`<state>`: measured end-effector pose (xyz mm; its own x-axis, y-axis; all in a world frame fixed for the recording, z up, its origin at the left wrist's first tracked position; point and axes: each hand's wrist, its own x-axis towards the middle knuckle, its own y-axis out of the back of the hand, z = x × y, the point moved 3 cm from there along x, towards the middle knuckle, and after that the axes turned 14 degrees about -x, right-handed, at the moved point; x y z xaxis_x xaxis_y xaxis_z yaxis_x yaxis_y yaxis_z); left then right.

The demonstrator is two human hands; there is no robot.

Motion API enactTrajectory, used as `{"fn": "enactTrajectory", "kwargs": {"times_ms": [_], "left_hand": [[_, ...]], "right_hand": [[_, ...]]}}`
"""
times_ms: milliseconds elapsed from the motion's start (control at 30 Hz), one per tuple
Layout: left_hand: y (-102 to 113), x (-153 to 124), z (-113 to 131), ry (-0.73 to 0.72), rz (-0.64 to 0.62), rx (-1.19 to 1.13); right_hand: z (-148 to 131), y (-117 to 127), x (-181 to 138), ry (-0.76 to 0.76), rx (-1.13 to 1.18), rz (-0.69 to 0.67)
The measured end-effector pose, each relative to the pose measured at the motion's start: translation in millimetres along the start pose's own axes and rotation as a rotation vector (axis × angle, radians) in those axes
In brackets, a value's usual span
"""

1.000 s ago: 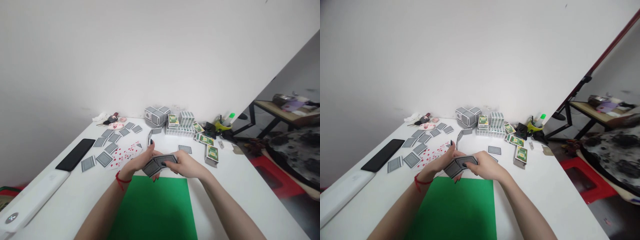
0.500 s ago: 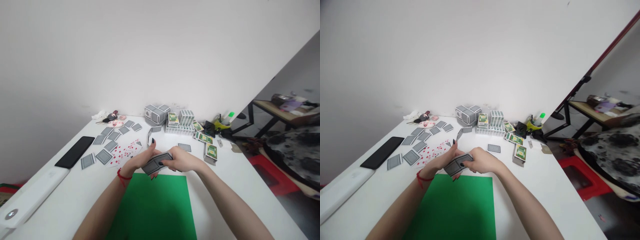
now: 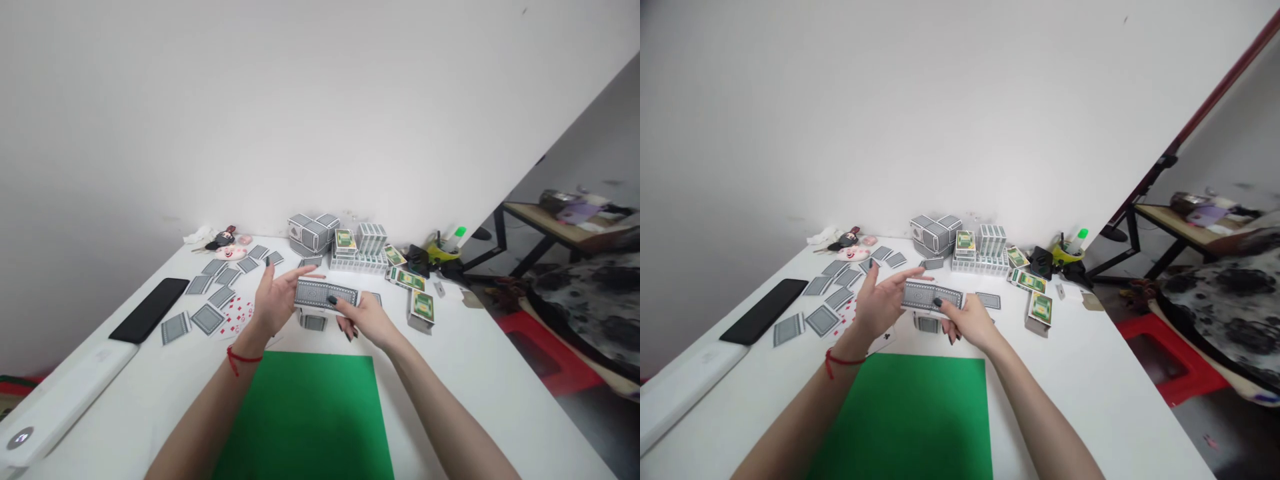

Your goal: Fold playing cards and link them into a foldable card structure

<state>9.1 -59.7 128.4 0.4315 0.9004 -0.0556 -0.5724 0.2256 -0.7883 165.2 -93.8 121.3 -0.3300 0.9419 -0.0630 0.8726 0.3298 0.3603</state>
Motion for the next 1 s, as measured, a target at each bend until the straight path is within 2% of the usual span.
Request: {"fn": "enactTrajectory", "kwargs": {"times_ms": [100, 167, 300, 533, 700, 833, 1000], "left_hand": [[-8.5, -3.6, 1.8, -0.294, 0.055, -0.228], [-9.8, -5.5, -1.3, -0.364, 0.107, -0.294], [-7.7, -6.0, -4.2, -0.341, 0.14, -0.301], [-12.8, -5.5, -5.5, -0.232, 0.141, -0.271], [-20.4, -7.9, -10.0, -0.226, 0.145, -0.246], [-19.2, -8.6, -11.3, -0.213, 0.125, -0.262], [-13.9, -8.9, -6.6, -0.338, 0.107, -0.186]], "right_hand": [[1.8, -20.6, -1.6, 0.02, 0.124, 0.034], [2.6, -35.9, -3.9, 0.024, 0.146, 0.027], [6.5, -51.2, -8.9, -0.008, 0.139, 0.043], [13.0, -51.3, -11.6, -0.004, 0.15, 0.028], [11.1, -55.3, -12.4, 0.012, 0.202, 0.026], [7.5, -56.6, -11.0, 0.064, 0.273, -0.035], [12.3, -53.3, -8.7, 0.097, 0.381, -0.107]]}}
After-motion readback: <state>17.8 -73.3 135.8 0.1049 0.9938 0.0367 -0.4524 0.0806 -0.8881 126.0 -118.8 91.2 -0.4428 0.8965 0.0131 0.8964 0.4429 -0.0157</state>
